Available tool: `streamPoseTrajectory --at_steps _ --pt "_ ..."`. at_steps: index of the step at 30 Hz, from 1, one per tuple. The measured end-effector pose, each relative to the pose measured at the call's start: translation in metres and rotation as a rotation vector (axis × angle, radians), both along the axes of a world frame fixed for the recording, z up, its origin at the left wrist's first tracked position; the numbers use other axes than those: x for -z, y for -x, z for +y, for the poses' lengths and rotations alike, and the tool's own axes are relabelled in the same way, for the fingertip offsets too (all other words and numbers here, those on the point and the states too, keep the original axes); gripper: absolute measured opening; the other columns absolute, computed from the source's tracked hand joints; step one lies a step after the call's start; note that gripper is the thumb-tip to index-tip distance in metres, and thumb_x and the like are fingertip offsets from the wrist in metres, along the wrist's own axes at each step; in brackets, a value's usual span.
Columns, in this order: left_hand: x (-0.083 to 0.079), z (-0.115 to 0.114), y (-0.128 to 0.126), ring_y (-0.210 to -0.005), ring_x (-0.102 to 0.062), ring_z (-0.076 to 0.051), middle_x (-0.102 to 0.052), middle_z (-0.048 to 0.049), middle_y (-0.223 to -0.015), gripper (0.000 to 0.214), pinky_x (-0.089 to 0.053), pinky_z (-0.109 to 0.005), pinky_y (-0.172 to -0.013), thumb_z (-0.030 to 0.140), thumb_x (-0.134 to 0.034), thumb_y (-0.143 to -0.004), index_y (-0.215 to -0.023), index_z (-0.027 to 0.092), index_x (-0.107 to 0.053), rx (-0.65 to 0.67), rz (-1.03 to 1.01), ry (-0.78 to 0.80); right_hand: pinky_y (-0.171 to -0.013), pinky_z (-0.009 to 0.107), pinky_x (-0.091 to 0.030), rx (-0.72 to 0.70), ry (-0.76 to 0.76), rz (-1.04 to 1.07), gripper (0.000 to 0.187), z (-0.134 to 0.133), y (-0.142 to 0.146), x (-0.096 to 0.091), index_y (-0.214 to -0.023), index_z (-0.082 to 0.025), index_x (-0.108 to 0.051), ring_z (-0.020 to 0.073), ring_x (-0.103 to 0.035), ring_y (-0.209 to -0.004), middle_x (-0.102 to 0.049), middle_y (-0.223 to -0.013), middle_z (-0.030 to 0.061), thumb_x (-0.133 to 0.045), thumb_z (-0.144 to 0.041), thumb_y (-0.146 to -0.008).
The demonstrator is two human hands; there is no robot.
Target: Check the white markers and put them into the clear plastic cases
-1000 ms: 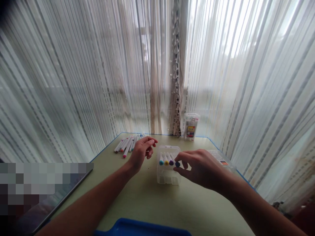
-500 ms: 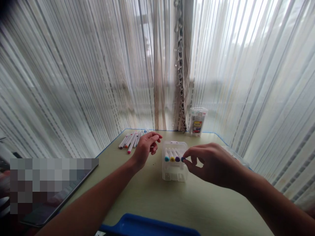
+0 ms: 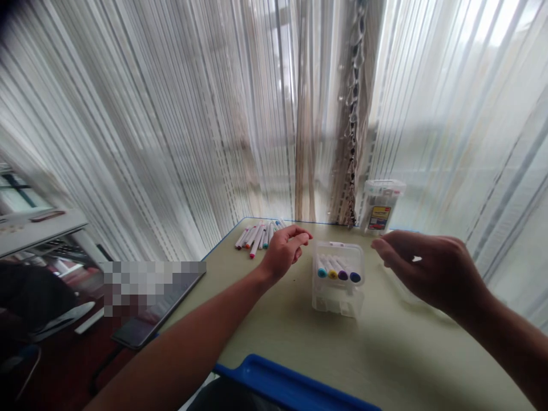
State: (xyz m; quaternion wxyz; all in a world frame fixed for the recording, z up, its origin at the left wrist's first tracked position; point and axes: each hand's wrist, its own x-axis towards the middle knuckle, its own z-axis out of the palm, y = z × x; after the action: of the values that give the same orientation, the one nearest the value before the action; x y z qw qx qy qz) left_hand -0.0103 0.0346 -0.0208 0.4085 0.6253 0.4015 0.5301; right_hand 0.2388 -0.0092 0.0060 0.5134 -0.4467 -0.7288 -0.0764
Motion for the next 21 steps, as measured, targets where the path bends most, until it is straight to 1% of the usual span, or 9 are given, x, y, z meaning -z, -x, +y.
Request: streamPoseTrajectory --at_steps 3,5,8,10,12,14,17,19,21 --pt "0.003 0.001 0.002 -0.059 -0.054 -0.012 -0.065 -0.0032 -0.073 0.015 -0.041 -0.025 -0.057 0.028 -0.059 -0.081 -0.077 0.016 -0.069 -0.071 0.139 -0.088 -0.048 0.025 -0.047 -0.025 0.063 -0.082 0.031 0.011 0.002 0.014 -0.076 -0.021 -0.073 0.0146 -0.063 -0.046 -0.068 -0.056 0.0022 -0.062 -0.046 -0.091" --pt "0.005 0.001 0.002 -0.064 -0.058 -0.014 -0.066 -0.0033 -0.072 0.014 -0.045 -0.026 -0.061 0.026 -0.059 -0.080 -0.076 0.017 -0.069 -0.089 0.195 -0.134 -0.042 0.025 -0.046 -0.058 0.112 -0.044 0.024 0.020 0.003 0.025 -0.085 -0.019 -0.072 0.0148 -0.061 -0.041 -0.068 -0.058 0.0019 -0.061 -0.040 -0.093" --pt "0.007 0.002 0.003 -0.067 -0.061 -0.016 -0.067 -0.0030 -0.070 0.014 -0.047 -0.027 -0.065 0.025 -0.059 -0.080 -0.076 0.017 -0.070 -0.101 0.254 -0.155 -0.035 0.024 -0.044 -0.148 0.170 0.031 0.016 0.033 -0.001 0.042 -0.090 -0.020 -0.070 0.0148 -0.056 -0.033 -0.065 -0.052 -0.0001 -0.058 -0.029 -0.094" --pt "0.010 0.004 0.003 -0.068 -0.062 -0.016 -0.066 -0.0027 -0.068 0.014 -0.047 -0.027 -0.065 0.025 -0.059 -0.081 -0.077 0.018 -0.070 -0.111 0.290 -0.157 -0.034 0.024 -0.044 -0.199 0.208 0.072 0.013 0.041 -0.005 0.052 -0.091 -0.020 -0.070 0.0160 -0.057 -0.033 -0.063 -0.049 0.0001 -0.057 -0.022 -0.093" --pt "0.012 0.006 0.004 -0.067 -0.062 -0.016 -0.066 -0.0024 -0.066 0.015 -0.047 -0.026 -0.065 0.025 -0.059 -0.081 -0.077 0.018 -0.071 -0.115 0.333 -0.164 -0.035 0.024 -0.045 -0.200 0.253 0.093 0.013 0.046 -0.007 0.057 -0.091 -0.020 -0.071 0.0168 -0.059 -0.034 -0.063 -0.048 0.0005 -0.058 -0.020 -0.091" --pt "0.012 0.007 0.005 -0.066 -0.061 -0.016 -0.066 -0.0020 -0.065 0.014 -0.046 -0.026 -0.064 0.024 -0.059 -0.081 -0.078 0.018 -0.072 -0.117 0.376 -0.179 -0.037 0.025 -0.047 -0.157 0.285 0.092 0.012 0.045 -0.005 0.057 -0.089 -0.020 -0.071 0.0166 -0.060 -0.037 -0.066 -0.053 0.0010 -0.059 -0.022 -0.088" --pt "0.011 0.007 0.007 -0.064 -0.061 -0.016 -0.066 -0.0022 -0.066 0.014 -0.045 -0.026 -0.063 0.022 -0.059 -0.081 -0.079 0.017 -0.072 -0.147 0.425 -0.200 -0.047 0.025 -0.050 -0.095 0.323 0.029 0.013 0.036 0.003 0.048 -0.084 -0.018 -0.070 0.0158 -0.065 -0.050 -0.073 -0.068 0.0025 -0.059 -0.023 -0.081" --pt "0.010 0.008 0.008 -0.063 -0.060 -0.016 -0.066 -0.0024 -0.066 0.014 -0.043 -0.026 -0.062 0.021 -0.058 -0.082 -0.079 0.017 -0.072 -0.167 0.459 -0.204 -0.053 0.025 -0.051 -0.047 0.352 -0.006 0.016 0.032 0.010 0.042 -0.082 -0.017 -0.071 0.0160 -0.067 -0.059 -0.073 -0.070 0.0036 -0.056 -0.023 -0.081" --pt "0.009 0.009 0.008 -0.063 -0.060 -0.016 -0.066 -0.0024 -0.066 0.014 -0.043 -0.027 -0.063 0.021 -0.058 -0.082 -0.081 0.017 -0.072 -0.168 0.488 -0.207 -0.056 0.026 -0.051 -0.002 0.397 0.003 0.017 0.029 0.013 0.038 -0.082 -0.017 -0.071 0.0165 -0.067 -0.062 -0.074 -0.071 0.0046 -0.056 -0.024 -0.080"
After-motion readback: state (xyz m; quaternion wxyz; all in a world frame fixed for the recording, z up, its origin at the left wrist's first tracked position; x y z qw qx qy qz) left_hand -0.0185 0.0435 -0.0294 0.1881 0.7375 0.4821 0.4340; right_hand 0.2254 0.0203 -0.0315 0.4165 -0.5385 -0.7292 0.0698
